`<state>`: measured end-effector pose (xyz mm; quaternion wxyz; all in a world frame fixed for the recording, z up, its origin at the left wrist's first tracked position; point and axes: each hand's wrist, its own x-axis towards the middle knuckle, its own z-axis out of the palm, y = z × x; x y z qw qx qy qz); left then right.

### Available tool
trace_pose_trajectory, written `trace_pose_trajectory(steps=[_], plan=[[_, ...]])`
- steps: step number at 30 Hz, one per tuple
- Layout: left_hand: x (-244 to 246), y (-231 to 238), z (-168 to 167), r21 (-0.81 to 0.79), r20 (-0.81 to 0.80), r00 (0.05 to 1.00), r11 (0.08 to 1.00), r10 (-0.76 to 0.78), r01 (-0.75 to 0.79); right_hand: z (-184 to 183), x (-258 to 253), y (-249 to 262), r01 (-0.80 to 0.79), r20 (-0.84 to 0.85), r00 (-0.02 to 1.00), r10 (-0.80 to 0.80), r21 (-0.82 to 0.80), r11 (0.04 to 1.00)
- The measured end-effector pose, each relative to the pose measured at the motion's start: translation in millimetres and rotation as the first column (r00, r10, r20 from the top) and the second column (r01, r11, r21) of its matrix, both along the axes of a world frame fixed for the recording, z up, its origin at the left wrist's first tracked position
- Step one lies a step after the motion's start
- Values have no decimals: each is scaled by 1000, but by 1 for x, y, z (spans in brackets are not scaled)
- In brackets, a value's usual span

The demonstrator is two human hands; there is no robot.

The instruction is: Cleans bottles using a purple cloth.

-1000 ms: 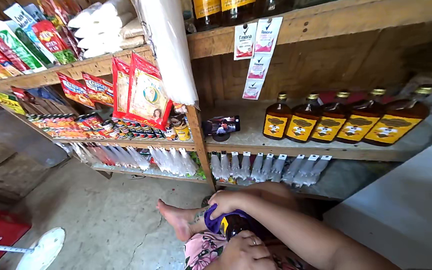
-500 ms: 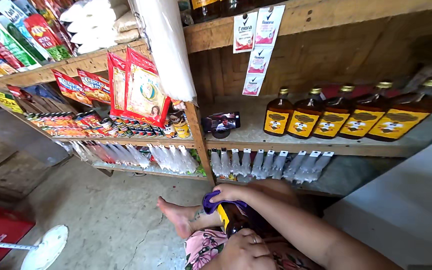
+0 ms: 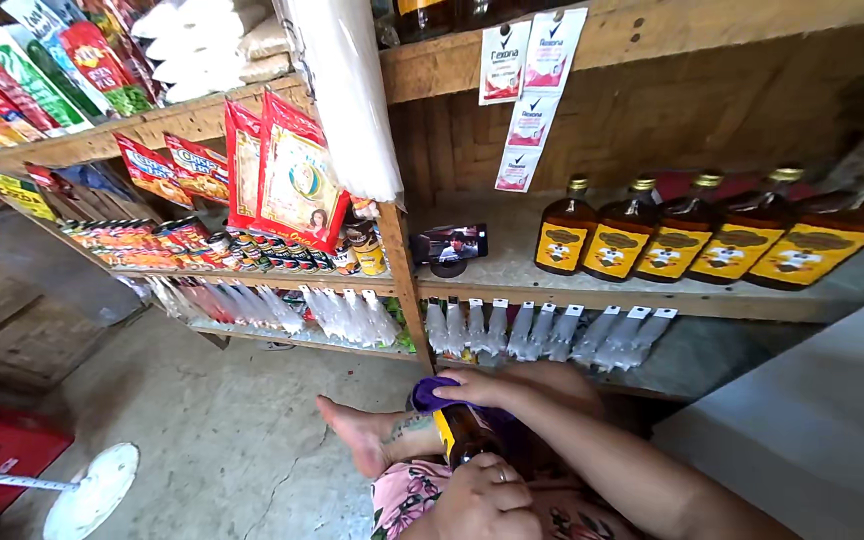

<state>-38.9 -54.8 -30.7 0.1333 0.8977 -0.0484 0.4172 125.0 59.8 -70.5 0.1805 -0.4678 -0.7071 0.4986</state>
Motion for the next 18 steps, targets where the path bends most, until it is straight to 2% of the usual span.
trace_pose_trajectory(steps=[2, 5, 7, 11, 14, 18], plan=[[-6, 7, 3, -58, 45, 999, 998, 12, -10, 11, 2, -21, 17, -134, 991, -10, 52, 999], [-16, 22, 6, -191, 133, 990, 981, 44, -18, 34, 1, -58, 131, -333, 937, -110, 41, 991], [-20, 33, 10, -273, 193, 978, 962, 76, -21, 50, -1, -74, 173, -389, 912, -134, 67, 983], [-27, 59, 20, -384, 276, 951, 923, 139, -23, 34, -10, -74, 228, -480, 877, -25, 370, 901], [-34, 77, 20, -538, 324, 907, 841, 271, -59, 19, -19, -78, 272, -412, 909, -62, 472, 839], [-41, 100, 29, -755, 332, 860, 655, 388, -4, 22, -32, -92, 218, -173, 974, -143, 578, 786]])
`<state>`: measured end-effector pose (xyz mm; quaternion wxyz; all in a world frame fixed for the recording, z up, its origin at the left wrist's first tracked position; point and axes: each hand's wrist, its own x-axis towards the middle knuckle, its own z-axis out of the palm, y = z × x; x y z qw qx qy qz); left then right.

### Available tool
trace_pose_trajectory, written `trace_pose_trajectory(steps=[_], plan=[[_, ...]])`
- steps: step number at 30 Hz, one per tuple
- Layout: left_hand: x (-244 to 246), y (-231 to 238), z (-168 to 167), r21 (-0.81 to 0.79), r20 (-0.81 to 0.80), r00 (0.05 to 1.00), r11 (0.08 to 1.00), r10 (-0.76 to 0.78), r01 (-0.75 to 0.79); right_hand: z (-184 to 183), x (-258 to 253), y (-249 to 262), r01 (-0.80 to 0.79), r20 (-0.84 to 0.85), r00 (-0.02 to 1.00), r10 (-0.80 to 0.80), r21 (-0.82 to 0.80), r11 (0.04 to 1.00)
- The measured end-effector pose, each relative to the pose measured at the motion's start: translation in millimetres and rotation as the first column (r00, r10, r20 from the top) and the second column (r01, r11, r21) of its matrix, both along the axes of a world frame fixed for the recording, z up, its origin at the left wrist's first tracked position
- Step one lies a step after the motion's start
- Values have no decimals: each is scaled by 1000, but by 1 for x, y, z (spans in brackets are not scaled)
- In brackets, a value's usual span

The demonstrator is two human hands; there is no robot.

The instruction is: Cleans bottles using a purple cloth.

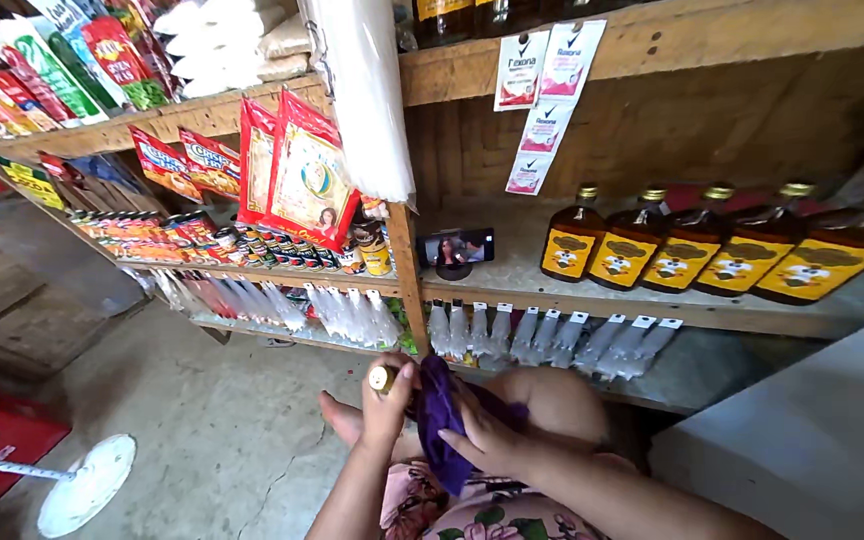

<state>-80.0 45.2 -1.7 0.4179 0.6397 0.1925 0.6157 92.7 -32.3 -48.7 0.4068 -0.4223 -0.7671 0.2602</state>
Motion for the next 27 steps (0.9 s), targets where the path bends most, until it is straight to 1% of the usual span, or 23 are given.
trace_pose_trajectory(steps=[2, 4, 5, 8, 10, 13, 14, 16, 19, 21, 23, 24, 27], plan=[[3, 7, 4, -31, 9, 1000, 1000, -1, 1, -1, -6, 4, 53, 45, 997, -56, 69, 996], [7, 9, 7, -17, -23, 1000, 1000, -21, 20, -4, -10, 14, 124, 38, 991, -132, 170, 978], [8, 8, 9, -18, -43, 999, 1000, -26, 25, -2, -10, 19, 141, 25, 989, -148, 183, 973], [9, 8, 13, -28, -98, 995, 999, -22, 19, 12, -7, 31, 121, 2, 993, -122, 113, 986], [8, 10, 16, -34, -140, 989, 998, -49, 45, 19, -7, 39, 110, -37, 994, -107, 60, 992], [10, 10, 18, -30, -190, 978, 997, -82, 77, 29, -9, 48, 123, -72, 990, -120, 39, 992], [10, 10, 19, -14, -217, 974, 998, -61, 60, 33, -10, 49, 130, -81, 989, -127, 38, 991], [8, 10, 19, 33, -303, 952, 999, 44, -36, 41, -11, 48, 159, -101, 983, -156, 20, 987], [5, 6, 24, 101, -469, 855, 975, 223, -198, 51, -13, 46, 192, -149, 971, -187, 19, 981], [6, 1, 28, 147, -526, 796, 954, 300, -263, 55, -14, 45, 190, -193, 965, -178, 45, 981], [7, -4, 31, 166, -556, 763, 944, 328, -285, 62, -14, 46, 167, -231, 962, -142, 90, 982], [7, -6, 32, 163, -565, 758, 945, 326, -285, 67, -14, 46, 154, -239, 963, -123, 116, 981], [4, -7, 35, 127, -580, 762, 955, 290, -267, 76, -15, 48, 117, -247, 966, -82, 127, 985]])
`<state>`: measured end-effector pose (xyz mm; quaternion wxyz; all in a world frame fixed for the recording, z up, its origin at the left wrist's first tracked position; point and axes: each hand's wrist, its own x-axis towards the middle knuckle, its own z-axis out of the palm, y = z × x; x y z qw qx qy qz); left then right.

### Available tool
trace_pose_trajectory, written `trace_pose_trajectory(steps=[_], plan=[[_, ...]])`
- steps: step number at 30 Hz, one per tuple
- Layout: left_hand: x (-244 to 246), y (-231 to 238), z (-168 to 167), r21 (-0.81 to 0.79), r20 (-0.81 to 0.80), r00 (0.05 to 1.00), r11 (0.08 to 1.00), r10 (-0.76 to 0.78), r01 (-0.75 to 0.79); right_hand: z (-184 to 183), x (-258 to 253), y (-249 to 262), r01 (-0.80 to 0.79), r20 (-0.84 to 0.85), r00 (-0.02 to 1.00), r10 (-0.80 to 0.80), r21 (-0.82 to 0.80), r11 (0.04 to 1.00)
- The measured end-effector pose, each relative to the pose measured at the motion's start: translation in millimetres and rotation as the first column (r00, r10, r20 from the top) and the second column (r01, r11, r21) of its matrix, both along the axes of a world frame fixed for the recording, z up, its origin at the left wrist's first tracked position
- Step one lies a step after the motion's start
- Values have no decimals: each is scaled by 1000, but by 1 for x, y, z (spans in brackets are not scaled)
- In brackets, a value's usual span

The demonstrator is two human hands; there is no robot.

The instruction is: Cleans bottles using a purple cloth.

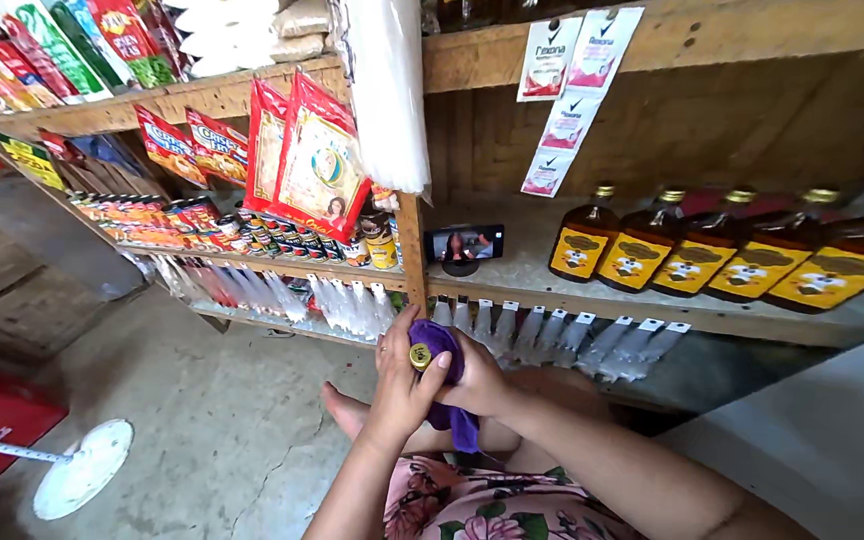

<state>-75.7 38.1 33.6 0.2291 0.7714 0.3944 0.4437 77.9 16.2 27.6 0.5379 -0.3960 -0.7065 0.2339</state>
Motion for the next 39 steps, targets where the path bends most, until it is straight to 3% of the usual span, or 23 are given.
trace_pose_trajectory(steps=[5, 8, 11, 16, 21, 23, 26, 31, 34, 36, 39], plan=[[-4, -1, -10, -83, 154, 972, 978, -178, 192, -3, 3, 2, 17, -55, 998, -18, -16, 1000], [-5, 2, -28, -69, 268, 927, 955, -262, 290, -11, 10, 6, 11, -187, 982, -12, -10, 1000], [-7, 7, -50, -204, 357, 896, 914, -265, 351, -18, 24, 5, -23, -326, 945, 25, 7, 1000], [-3, 5, -70, -427, 284, 908, 808, -307, 406, -31, 59, -4, -141, -519, 842, 145, 47, 989], [3, 10, -87, -481, 189, 849, 707, -493, 518, -30, 81, -17, -185, -635, 765, 109, -54, 981], [5, 14, -93, -437, 110, 841, 734, -530, 520, -32, 87, -16, -213, -644, 753, 132, -49, 976], [10, 13, -95, -355, 16, 884, 824, -467, 441, -28, 86, -16, -168, -689, 723, 49, -106, 980], [30, -7, -93, -198, -224, 964, 975, -145, 100, -13, 78, -8, 41, -731, 648, -214, -247, 968], [41, -22, -101, -67, -272, 962, 997, 20, -39, -5, 72, -5, 128, -711, 625, -324, -315, 940], [41, -23, -109, -66, -253, 967, 997, 15, -33, -7, 73, -9, 107, -680, 674, -289, -297, 949], [33, -21, -116, -153, -126, 982, 981, -140, 120, -13, 77, -18, -33, -658, 748, -84, -163, 986]])
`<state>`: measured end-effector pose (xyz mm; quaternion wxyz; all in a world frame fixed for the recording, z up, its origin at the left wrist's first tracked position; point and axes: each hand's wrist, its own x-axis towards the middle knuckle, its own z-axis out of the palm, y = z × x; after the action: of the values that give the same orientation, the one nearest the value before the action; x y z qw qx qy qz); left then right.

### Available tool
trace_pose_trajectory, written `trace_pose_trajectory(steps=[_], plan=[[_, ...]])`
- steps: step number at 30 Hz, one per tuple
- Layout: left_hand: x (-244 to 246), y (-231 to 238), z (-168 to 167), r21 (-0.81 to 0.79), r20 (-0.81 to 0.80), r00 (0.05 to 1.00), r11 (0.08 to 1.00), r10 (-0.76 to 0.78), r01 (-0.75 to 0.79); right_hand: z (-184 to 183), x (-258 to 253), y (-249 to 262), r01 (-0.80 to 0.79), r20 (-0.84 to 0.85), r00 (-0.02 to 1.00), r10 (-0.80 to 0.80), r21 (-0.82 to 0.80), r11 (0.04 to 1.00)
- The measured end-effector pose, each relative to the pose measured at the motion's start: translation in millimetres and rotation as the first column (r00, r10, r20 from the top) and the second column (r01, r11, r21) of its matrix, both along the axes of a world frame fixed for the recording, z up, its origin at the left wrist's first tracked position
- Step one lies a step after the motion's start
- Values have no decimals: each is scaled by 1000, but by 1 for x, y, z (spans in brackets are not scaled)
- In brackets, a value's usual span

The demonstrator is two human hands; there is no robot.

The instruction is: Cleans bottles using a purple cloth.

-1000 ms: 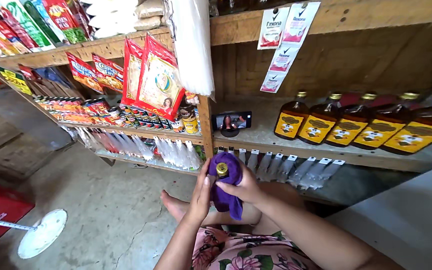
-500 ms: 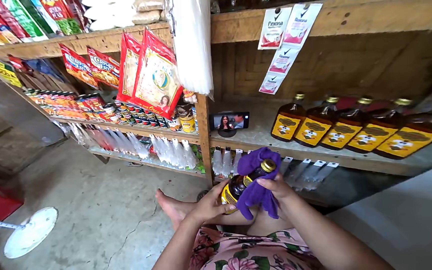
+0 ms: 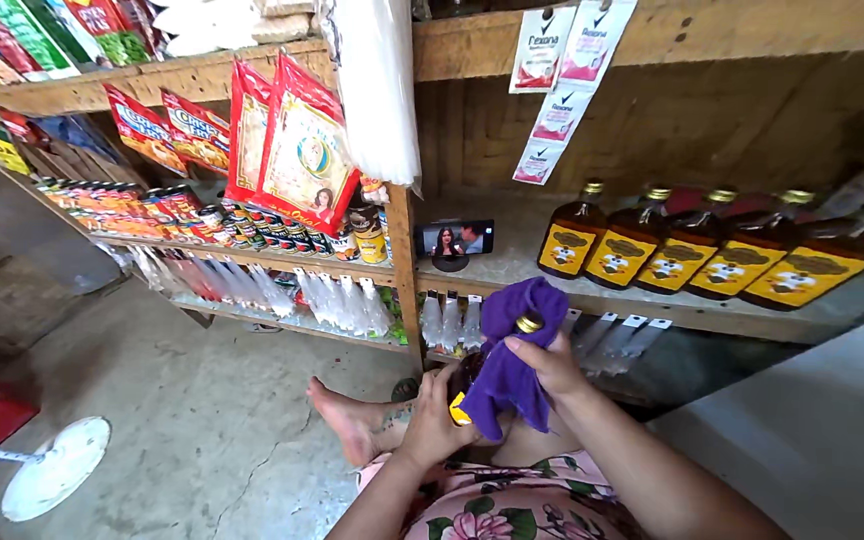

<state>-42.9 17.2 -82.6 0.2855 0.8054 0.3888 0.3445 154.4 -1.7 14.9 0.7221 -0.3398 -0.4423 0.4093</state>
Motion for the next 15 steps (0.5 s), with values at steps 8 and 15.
trace_pose_trajectory(steps=[8, 15], plan=[[-17, 6, -5, -126, 187, 920, 920, -345, 371, -13, 5, 1, -328, 219, 935, 278, 248, 912], [-11, -9, -14, -172, 279, 946, 960, -166, 220, -13, -39, -7, -9, 119, 993, 2, 59, 998]])
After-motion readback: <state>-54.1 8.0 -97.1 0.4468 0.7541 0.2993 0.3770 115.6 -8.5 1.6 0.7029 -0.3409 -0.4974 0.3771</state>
